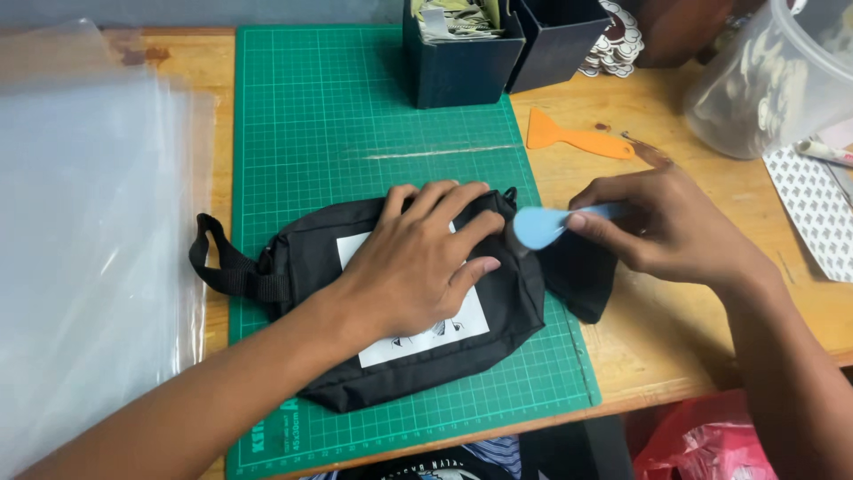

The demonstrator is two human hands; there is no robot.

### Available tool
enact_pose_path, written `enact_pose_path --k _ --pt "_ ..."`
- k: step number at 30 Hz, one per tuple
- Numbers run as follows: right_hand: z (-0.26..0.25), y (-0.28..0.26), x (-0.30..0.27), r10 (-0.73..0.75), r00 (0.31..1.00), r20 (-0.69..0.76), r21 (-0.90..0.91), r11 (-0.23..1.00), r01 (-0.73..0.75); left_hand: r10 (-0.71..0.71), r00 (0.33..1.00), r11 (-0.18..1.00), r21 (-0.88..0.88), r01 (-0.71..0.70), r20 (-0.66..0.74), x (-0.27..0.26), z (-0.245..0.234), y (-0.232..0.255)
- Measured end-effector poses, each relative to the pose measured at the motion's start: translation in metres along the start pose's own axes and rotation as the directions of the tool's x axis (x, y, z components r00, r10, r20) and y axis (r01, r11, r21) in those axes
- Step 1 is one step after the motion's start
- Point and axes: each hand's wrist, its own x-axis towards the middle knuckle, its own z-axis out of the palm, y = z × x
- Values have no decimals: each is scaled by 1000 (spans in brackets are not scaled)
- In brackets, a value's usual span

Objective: The person cleans a black shoulder bag with a blue brush, scrubbing the front, sides, and back surfaces. They then wipe the bag with a black cloth and place it into a clear plastic bag.

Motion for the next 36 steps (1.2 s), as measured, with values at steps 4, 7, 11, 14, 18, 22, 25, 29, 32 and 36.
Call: enact_pose_path --k 4,7,11,14,18,22,25,29,32,36 --pt "-7 8 10 -88 986 144 141 988 67 -16 1000 1000 -27 16 -10 -1 -3 0" --pt "6 13 11 -110 992 59 126 987 102 24 1000 999 39 -24 -12 -3 -2 -1" --pt "8 21 6 -242 952 -186 -121 967 222 45 999 997 69 -45 5 -2 -4 0" --pt "6 20 5 -80 996 35 218 973 71 39 999 997 59 -40 16 -4 -2 0" --pt "12 24 -1 -168 975 -146 -22 986 166 41 999 997 72 -42 20 -5 0 0" --pt "8 38 -8 -92 995 -34 25 995 93 38 999 996 78 -39 17 -5 3 1" --pt "14 31 -8 -69 996 -63 29 997 71 47 998 991 123 -50 29 -5 4 2" --pt "14 41 -11 -169 944 -282 -142 981 133 39 999 990 138 -37 -11 -6 5 3" --pt "11 40 -12 -155 983 -101 5 988 156 -5 1000 1000 20 6 -18 -6 5 2" --pt "29 30 -9 -185 961 -203 -44 983 180 -69 997 995 75 71 -21 -9 9 1"
